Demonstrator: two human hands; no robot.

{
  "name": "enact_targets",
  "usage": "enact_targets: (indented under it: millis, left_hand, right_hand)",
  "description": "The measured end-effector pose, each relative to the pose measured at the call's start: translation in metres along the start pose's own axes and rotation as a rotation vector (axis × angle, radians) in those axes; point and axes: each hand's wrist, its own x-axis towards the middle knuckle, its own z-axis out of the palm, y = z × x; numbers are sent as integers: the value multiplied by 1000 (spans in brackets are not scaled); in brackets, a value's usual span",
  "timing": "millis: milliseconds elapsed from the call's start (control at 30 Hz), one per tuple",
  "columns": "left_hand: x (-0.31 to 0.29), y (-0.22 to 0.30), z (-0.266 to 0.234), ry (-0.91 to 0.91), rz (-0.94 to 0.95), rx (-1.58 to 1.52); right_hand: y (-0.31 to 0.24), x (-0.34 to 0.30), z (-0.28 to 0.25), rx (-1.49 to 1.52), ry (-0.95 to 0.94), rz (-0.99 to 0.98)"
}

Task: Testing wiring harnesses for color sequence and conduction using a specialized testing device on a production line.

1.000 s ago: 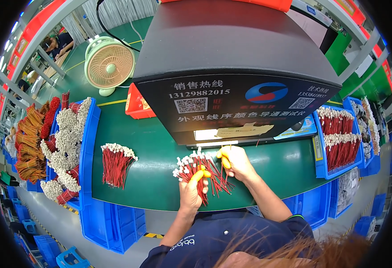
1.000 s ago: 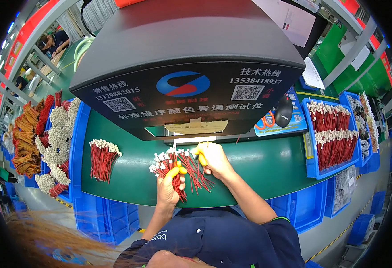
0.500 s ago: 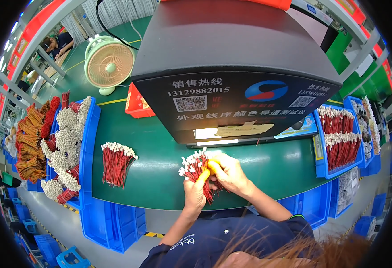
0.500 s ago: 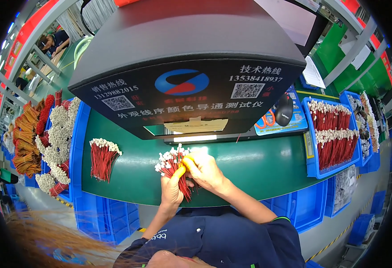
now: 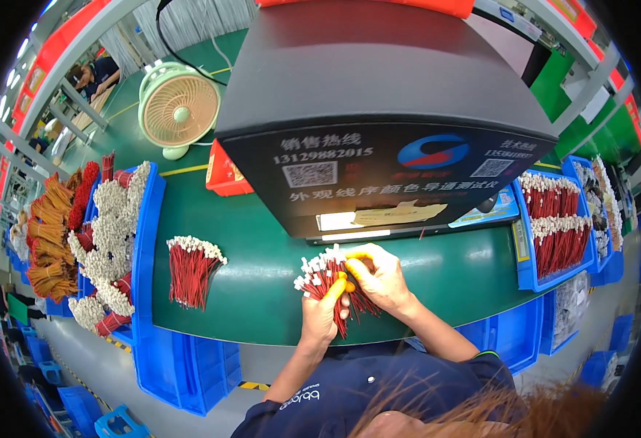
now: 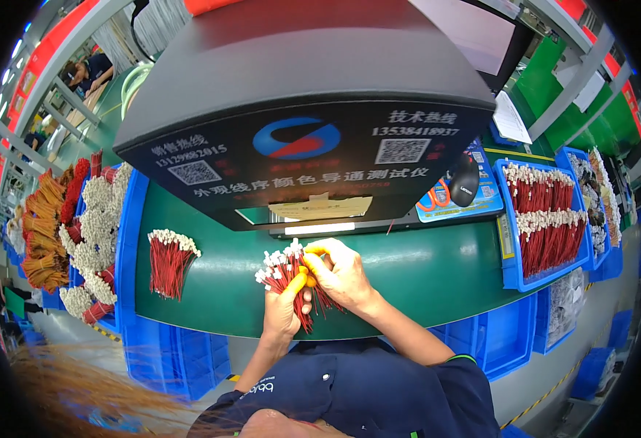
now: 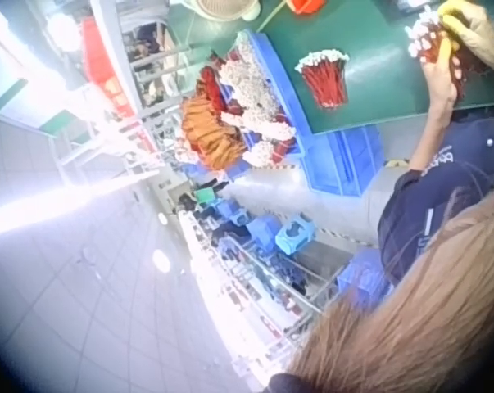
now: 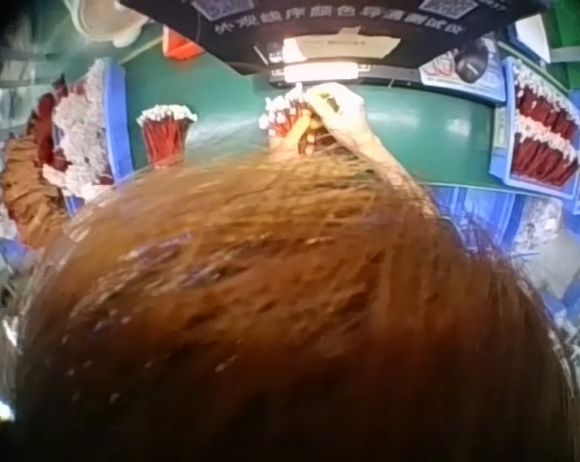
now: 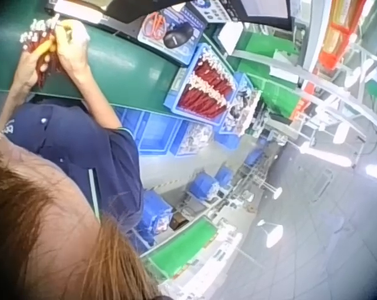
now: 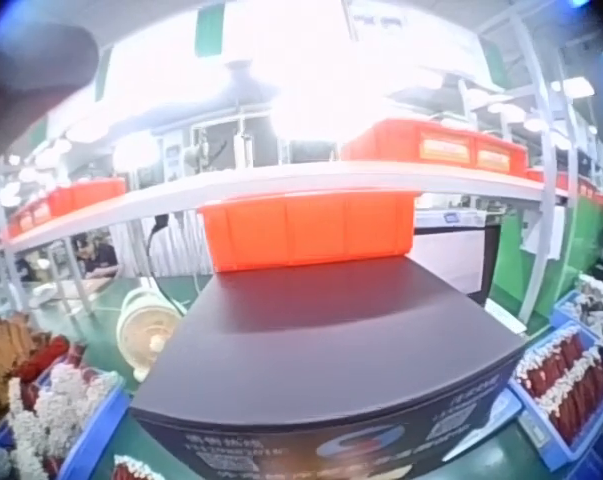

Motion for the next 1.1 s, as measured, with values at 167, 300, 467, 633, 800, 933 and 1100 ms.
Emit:
enact_targets:
  millis: [167,300,467,633,800,933,1100]
  left_hand:
    - [-6,-6,-1,-61,-5,17]
    - [-10,-1,-11,-59,-50,-38]
    - [-29,33,13,38,389,-64]
    - [-36,25,41,-106,652,-12]
    - [-12,-29,16,63,693,447]
    - [-17,-13,31,-33,501,214]
    - [-20,-8,22,-43,326,245]
  right_hand:
    - [-14,-2,1,250,-98,153]
    - [-6,-4,0,-148,-142,-166]
    - [11,-17,19,889,-200,334]
    - [18,-25,45,1668,-502,751]
    - [9,-29,47,1498,-121,313]
    - [30,-42,30,1056,-217,278]
    - [-20,-26,-10,189,-44,-52]
